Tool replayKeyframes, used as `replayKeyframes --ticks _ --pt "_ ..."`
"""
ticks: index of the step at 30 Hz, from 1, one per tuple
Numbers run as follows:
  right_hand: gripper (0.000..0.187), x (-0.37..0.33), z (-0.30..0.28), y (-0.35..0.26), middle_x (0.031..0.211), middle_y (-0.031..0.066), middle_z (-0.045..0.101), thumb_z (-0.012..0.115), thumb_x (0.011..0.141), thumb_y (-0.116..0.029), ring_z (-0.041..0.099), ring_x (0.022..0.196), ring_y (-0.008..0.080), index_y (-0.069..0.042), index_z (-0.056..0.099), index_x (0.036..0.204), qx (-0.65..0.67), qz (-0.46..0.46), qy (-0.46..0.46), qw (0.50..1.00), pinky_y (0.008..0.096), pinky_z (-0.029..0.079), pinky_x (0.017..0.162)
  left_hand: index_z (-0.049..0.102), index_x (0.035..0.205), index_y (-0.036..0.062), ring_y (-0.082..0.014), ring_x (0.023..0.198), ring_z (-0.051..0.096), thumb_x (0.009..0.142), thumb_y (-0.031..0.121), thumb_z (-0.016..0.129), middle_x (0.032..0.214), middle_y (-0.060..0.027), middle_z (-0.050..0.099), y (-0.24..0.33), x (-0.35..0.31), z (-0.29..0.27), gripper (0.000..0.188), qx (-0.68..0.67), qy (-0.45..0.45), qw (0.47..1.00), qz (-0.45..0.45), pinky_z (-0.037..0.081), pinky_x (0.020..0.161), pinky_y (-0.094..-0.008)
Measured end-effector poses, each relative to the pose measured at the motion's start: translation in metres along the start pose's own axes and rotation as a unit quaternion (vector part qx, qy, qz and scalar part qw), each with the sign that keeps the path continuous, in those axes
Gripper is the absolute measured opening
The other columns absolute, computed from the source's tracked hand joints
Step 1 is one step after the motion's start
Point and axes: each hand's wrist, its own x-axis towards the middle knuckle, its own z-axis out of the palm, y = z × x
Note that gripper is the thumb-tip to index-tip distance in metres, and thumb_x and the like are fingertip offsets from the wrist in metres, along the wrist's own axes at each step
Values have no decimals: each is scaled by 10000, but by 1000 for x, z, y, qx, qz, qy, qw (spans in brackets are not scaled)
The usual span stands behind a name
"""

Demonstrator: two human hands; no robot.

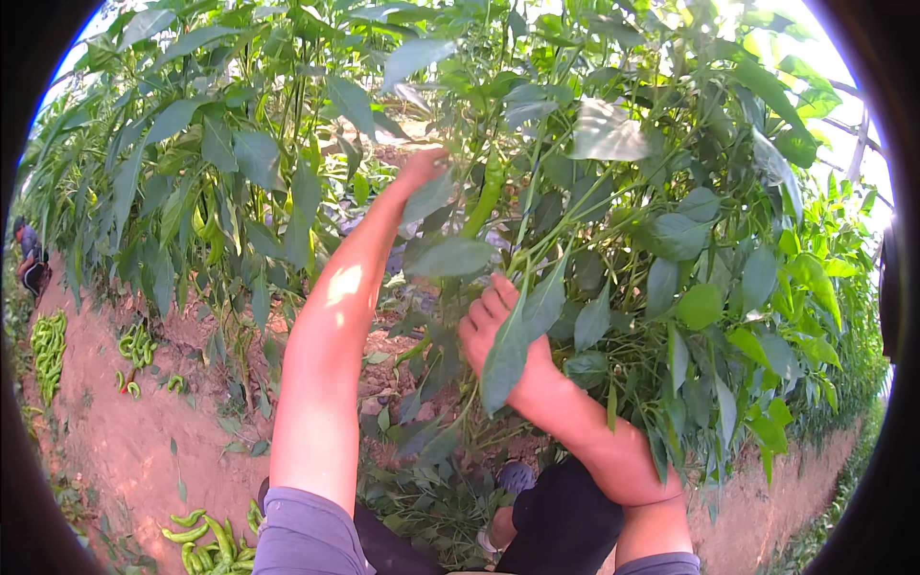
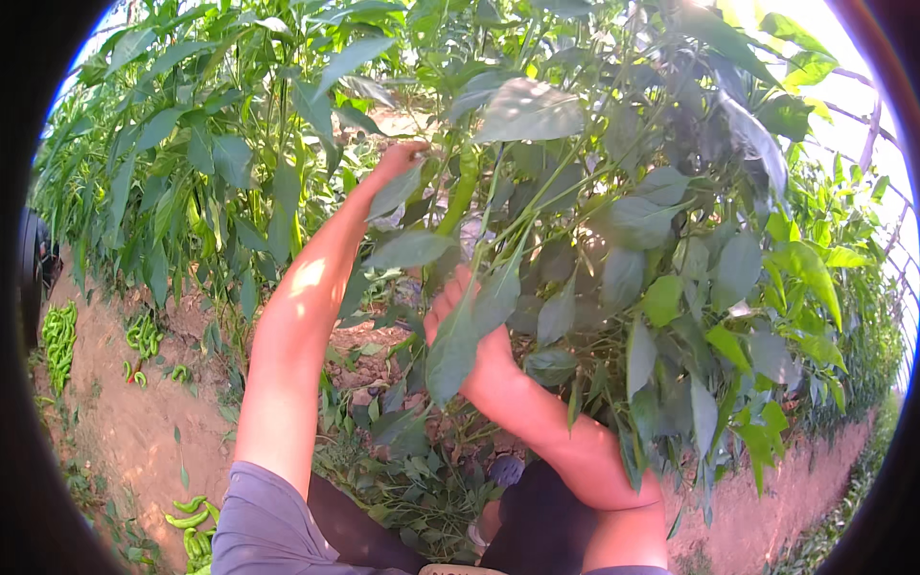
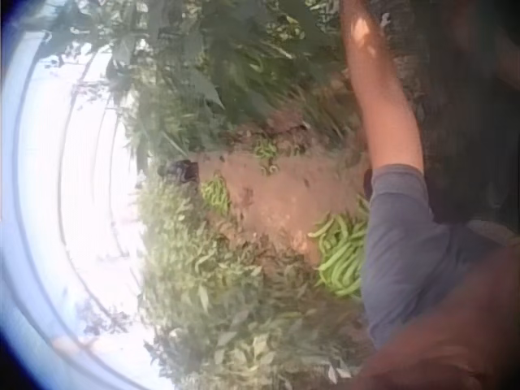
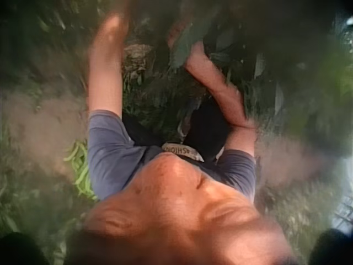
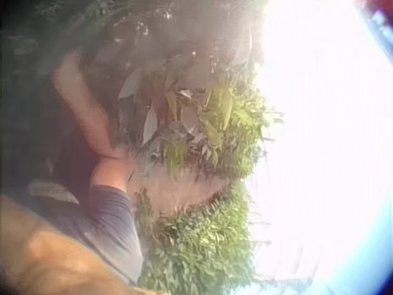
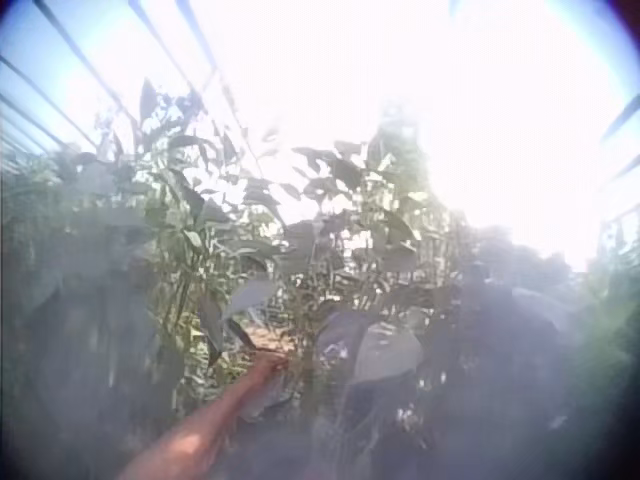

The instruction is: The person harvests green peppers from pepper plants in a field. They reach into the foliage, pluck peppers by hand, and place them on the ground in a growing pile.

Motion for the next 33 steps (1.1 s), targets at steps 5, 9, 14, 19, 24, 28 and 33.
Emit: replayKeyframes --ticks 5,9,14,19,24,28,33 --pt "71 -9 6 4 873 105 593 685 821 -139 631 994 324 -96 629 830 577 220 130 776 516 440 1205 776 1303 67 -165 973 674 1034 151 713 1159 -90 791 7 7 -15 288 -15 -113 993 29 541 924 -372" --pt "73 -14 -9 9 840 43 508 647 966 -189 558 880 233 -138 597 949 533 257 118 797 419 451 1015 723 1209 32 -182 1023 687 1021 198 691 1047 -69 754 45 -23 -49 252 132 -128 983 -15 546 994 -395" --pt "112 0 -25 9 806 -38 417 583 1112 -269 457 766 130 -188 546 1046 907 398 121 -66 310 396 735 641 999 -6 -237 797 711 1001 154 618 939 -133 696 87 -67 -96 163 -264 -251 910 -197 608 737 -380" --pt "76 11 -36 6 922 -49 517 607 1067 -250 520 870 148 -178 589 1054 909 389 108 -105 350 405 793 697 942 44 -133 710 662 967 184 696 839 -44 691 143 -79 -130 142 -99 -308 897 -301 582 658 -310" --pt "177 22 -17 2 1120 23 584 593 1039 -272 543 1072 232 -163 628 1173 922 345 59 166 431 374 987 791 915 56 -125 704 693 908 218 754 796 -33 727 193 -64 -149 166 280 -333 880 -189 583 638 -324" --pt "298 23 16 -10 1278 80 637 582 1016 -290 562 1234 300 -150 658 1268 298 133 -81 942 496 349 1142 780 1066 25 -257 806 781 894 231 780 915 -135 789 213 -66 -133 268 584 -236 768 116 643 699 -405" --pt "422 14 50 -6 1425 141 692 586 988 -303 578 1395 368 -128 688 1358 182 73 -131 972 554 326 1297 845 1050 25 -342 950 818 919 372 744 1011 -260 815 313 -43 -182 384 647 100 751 85 640 873 -497"
